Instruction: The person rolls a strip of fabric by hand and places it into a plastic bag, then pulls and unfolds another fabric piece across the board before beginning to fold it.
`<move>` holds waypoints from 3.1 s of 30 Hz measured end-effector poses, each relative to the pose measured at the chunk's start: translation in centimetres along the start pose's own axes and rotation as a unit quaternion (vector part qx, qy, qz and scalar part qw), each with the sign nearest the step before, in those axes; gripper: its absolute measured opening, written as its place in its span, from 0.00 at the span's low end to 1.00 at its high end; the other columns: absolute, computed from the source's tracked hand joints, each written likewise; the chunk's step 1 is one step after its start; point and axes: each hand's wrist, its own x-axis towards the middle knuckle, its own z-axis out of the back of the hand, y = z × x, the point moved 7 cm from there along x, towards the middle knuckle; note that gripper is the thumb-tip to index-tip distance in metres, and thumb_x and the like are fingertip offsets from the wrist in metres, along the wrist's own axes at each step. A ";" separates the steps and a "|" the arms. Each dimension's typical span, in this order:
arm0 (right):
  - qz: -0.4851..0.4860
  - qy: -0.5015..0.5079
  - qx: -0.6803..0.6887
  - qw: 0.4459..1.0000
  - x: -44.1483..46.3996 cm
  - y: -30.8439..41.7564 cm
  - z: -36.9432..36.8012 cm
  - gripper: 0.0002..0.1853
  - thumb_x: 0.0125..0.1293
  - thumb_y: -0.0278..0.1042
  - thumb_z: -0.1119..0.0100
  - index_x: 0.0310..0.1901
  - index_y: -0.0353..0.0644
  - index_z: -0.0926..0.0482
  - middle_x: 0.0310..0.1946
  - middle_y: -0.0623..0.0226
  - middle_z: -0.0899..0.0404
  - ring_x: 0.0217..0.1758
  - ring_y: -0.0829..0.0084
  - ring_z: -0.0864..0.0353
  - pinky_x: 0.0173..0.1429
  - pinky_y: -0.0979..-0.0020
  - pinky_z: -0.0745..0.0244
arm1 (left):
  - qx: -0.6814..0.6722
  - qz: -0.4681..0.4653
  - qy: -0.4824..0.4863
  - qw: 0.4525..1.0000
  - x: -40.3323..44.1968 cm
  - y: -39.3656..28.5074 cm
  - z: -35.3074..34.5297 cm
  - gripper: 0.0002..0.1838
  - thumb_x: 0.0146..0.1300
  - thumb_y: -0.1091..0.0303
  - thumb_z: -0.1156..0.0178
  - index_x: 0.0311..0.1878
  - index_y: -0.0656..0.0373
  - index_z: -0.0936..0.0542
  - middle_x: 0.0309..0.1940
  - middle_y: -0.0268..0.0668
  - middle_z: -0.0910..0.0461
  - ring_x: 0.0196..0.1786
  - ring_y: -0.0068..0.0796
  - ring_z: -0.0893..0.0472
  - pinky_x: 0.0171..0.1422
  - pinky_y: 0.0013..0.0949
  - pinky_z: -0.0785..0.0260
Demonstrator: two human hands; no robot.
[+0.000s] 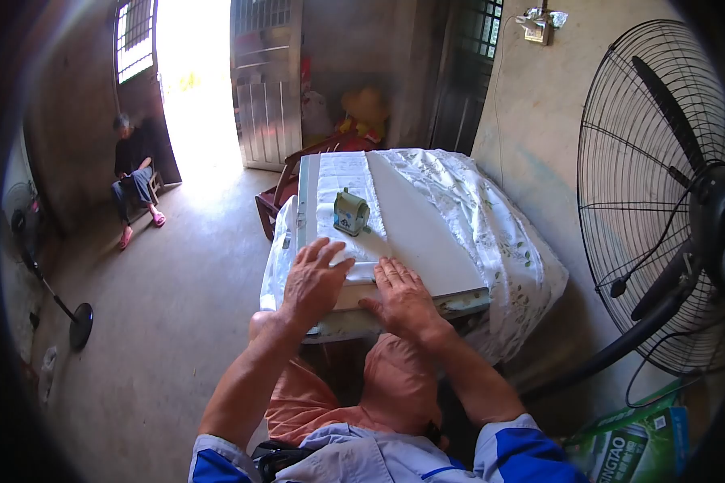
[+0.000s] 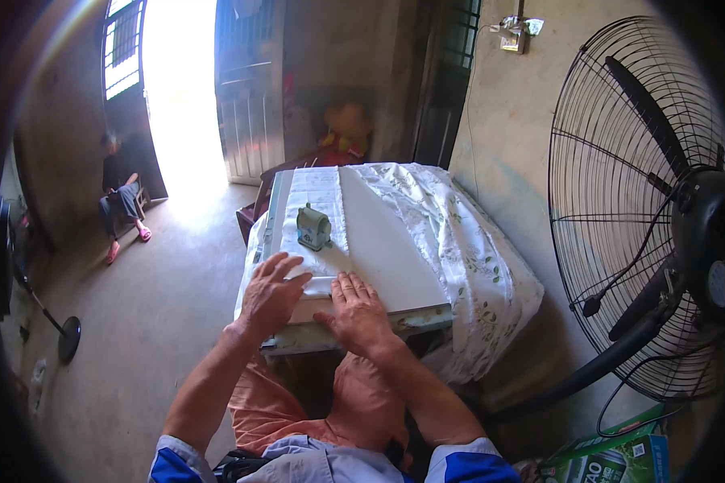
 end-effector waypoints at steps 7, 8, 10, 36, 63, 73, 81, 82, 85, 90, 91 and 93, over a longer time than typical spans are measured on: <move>0.020 -0.038 -0.005 0.999 -0.4 0.3 0.1 0.39 0.79 0.60 0.48 0.73 0.28 0.29 0.75 0.42 0.30 0.83 0.48 0.36 0.83 0.49 0.43 | -0.223 0.067 0.100 0.967 -1.3 0.2 -1.9 0.16 0.68 0.64 0.33 0.56 0.59 0.13 0.62 0.43 0.16 0.67 0.45 0.19 0.74 0.45 0.28; 0.021 -0.037 0.043 0.998 -0.5 -0.2 0.4 0.38 0.79 0.60 0.48 0.72 0.28 0.28 0.74 0.42 0.29 0.81 0.47 0.34 0.82 0.49 0.41 | -0.226 0.070 0.098 0.967 -1.2 0.1 -1.5 0.16 0.68 0.65 0.33 0.56 0.60 0.14 0.62 0.43 0.16 0.67 0.46 0.19 0.73 0.46 0.27; 0.025 -0.038 0.140 0.989 -0.1 -2.0 1.4 0.36 0.79 0.58 0.46 0.69 0.28 0.25 0.72 0.41 0.26 0.78 0.46 0.30 0.79 0.48 0.37 | -0.231 0.070 0.088 0.967 -1.3 0.1 -1.3 0.16 0.68 0.67 0.33 0.57 0.61 0.14 0.62 0.44 0.16 0.67 0.47 0.19 0.73 0.46 0.26; 0.097 0.077 -0.166 0.978 2.1 -9.5 2.9 0.15 0.69 0.27 0.45 0.55 0.38 0.18 0.53 0.61 0.19 0.61 0.60 0.20 0.62 0.55 0.25 | -0.252 0.081 0.070 0.962 -2.0 0.4 -1.7 0.16 0.69 0.65 0.34 0.56 0.59 0.14 0.62 0.42 0.17 0.68 0.45 0.21 0.74 0.45 0.29; 0.001 -0.047 0.202 0.978 -2.1 -12.1 6.6 0.13 0.70 0.25 0.37 0.53 0.41 0.12 0.47 0.53 0.15 0.52 0.51 0.14 0.59 0.58 0.19 | -0.241 0.076 0.073 0.965 -1.8 0.2 -1.6 0.15 0.69 0.66 0.34 0.57 0.60 0.16 0.62 0.42 0.17 0.68 0.47 0.21 0.74 0.47 0.29; 0.044 -0.029 0.069 0.996 -1.4 -9.9 5.7 0.11 0.72 0.28 0.35 0.52 0.41 0.11 0.45 0.57 0.19 0.52 0.54 0.18 0.58 0.58 0.22 | -0.246 0.079 0.075 0.963 -1.7 -0.1 -1.1 0.15 0.69 0.69 0.34 0.57 0.61 0.16 0.62 0.44 0.17 0.67 0.49 0.20 0.73 0.48 0.28; 0.044 -0.014 0.086 0.995 -1.4 -10.1 5.2 0.10 0.68 0.23 0.37 0.49 0.39 0.12 0.45 0.58 0.19 0.52 0.54 0.18 0.59 0.58 0.22 | -0.249 0.079 0.067 0.963 -2.0 0.3 -1.6 0.15 0.69 0.68 0.34 0.57 0.60 0.16 0.62 0.43 0.17 0.67 0.48 0.20 0.73 0.47 0.28; 0.046 -0.006 0.098 0.994 -1.6 -10.3 5.2 0.10 0.68 0.24 0.36 0.49 0.39 0.12 0.45 0.58 0.19 0.51 0.55 0.17 0.59 0.59 0.22 | -0.249 0.077 0.065 0.963 -2.1 0.2 -1.6 0.15 0.69 0.68 0.34 0.57 0.60 0.16 0.62 0.43 0.17 0.67 0.48 0.20 0.73 0.47 0.28; 0.028 0.027 0.145 0.989 -2.1 -10.2 6.2 0.10 0.68 0.26 0.34 0.49 0.39 0.12 0.45 0.59 0.19 0.49 0.59 0.16 0.56 0.62 0.20 | -0.246 0.083 0.060 0.964 -2.1 0.3 -1.7 0.14 0.69 0.66 0.34 0.55 0.59 0.15 0.61 0.41 0.17 0.67 0.46 0.20 0.74 0.46 0.29; -0.075 0.025 0.283 0.956 -3.5 -11.1 6.6 0.08 0.68 0.26 0.30 0.47 0.36 0.14 0.43 0.61 0.19 0.45 0.68 0.15 0.53 0.67 0.19 | -0.253 0.085 0.065 0.962 -1.8 0.2 -1.4 0.15 0.68 0.69 0.33 0.57 0.60 0.16 0.62 0.43 0.17 0.67 0.48 0.20 0.74 0.47 0.28; -0.077 0.001 0.283 0.956 -3.6 -11.4 6.7 0.07 0.68 0.25 0.30 0.47 0.36 0.14 0.42 0.60 0.19 0.45 0.66 0.15 0.52 0.66 0.19 | -0.254 0.088 0.067 0.961 -1.8 0.2 -1.4 0.15 0.68 0.69 0.33 0.57 0.60 0.16 0.62 0.43 0.17 0.67 0.48 0.20 0.74 0.47 0.28; -0.081 -0.049 0.284 0.954 -4.0 -11.6 6.5 0.07 0.68 0.25 0.31 0.45 0.36 0.15 0.41 0.58 0.18 0.43 0.63 0.14 0.51 0.64 0.19 | -0.252 0.089 0.069 0.961 -1.8 0.1 -1.3 0.15 0.68 0.70 0.33 0.57 0.60 0.16 0.62 0.43 0.17 0.67 0.48 0.20 0.74 0.47 0.29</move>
